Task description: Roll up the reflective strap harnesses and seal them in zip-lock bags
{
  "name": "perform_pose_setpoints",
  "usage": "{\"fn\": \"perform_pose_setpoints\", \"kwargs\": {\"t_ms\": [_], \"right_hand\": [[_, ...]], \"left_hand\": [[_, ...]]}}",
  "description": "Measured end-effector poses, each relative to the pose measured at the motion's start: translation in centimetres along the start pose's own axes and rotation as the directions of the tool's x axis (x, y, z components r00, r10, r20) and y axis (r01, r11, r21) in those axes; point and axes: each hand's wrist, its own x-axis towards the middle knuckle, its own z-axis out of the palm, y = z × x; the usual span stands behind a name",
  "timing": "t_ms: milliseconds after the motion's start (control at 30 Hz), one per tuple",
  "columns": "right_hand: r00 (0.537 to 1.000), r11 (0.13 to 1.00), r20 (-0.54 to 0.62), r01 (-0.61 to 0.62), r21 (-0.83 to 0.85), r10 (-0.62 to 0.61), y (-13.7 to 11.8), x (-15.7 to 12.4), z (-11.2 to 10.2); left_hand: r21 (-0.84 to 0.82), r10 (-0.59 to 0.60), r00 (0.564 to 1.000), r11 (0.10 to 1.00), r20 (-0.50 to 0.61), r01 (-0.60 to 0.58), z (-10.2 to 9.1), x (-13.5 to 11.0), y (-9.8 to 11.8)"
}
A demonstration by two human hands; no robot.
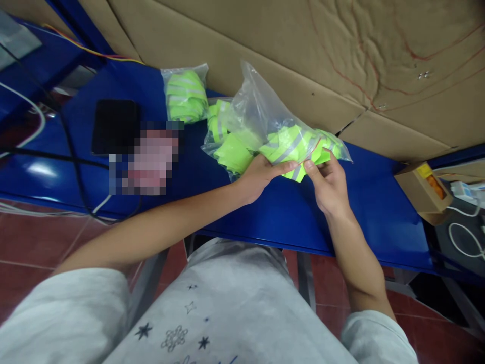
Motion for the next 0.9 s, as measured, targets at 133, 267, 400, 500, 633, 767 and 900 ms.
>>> {"fn": "perform_pose_setpoints", "kwargs": {"t_ms": [133,267,400,500,633,767,900], "right_hand": [[0.995,0.998,-0.102,-0.007,0.055,0.012,0.2,-0.1,0.9],[0.986,0.999,-0.167,0.016,0.035,-0.010,0.1,-0.6,2.1],[0.989,0.997,-0.149,-0.004,0.074,0.015,-0.1,-0.4,1.6],[0.989,0.979,0.000,-0.146,0.143,0.148,-0.2,0.4,-0.5],[0.956,0.945,0.123,-0.283,0.163,0.265,-0.1,1.2,-2.4],[0.992,0.995,-0.074,-0.098,0.030,0.100,0.7,0.7,-0.9],[0.982,0.964,-0.112,0.121,-0.238,-0.151,0.9,0.2,0.2]], "left_hand": [[0.020,-0.085,0.996,0.996,-0.003,0.085,0.2,-0.5,-0.2],[0.041,-0.153,0.988,0.987,-0.023,0.154,0.6,-1.1,-0.3],[0.028,-0.174,0.985,0.984,-0.024,0.174,0.8,-1.3,-0.3],[0.028,-0.191,0.982,0.981,0.011,0.190,0.6,-0.9,0.0],[0.049,-0.098,0.993,0.994,0.060,0.095,0.4,-0.4,0.2],[-0.013,-0.181,0.983,0.983,0.036,0.181,0.4,-0.6,-0.1],[-0.132,-0.229,0.973,0.964,0.018,0.230,0.4,-0.7,0.0]]}}
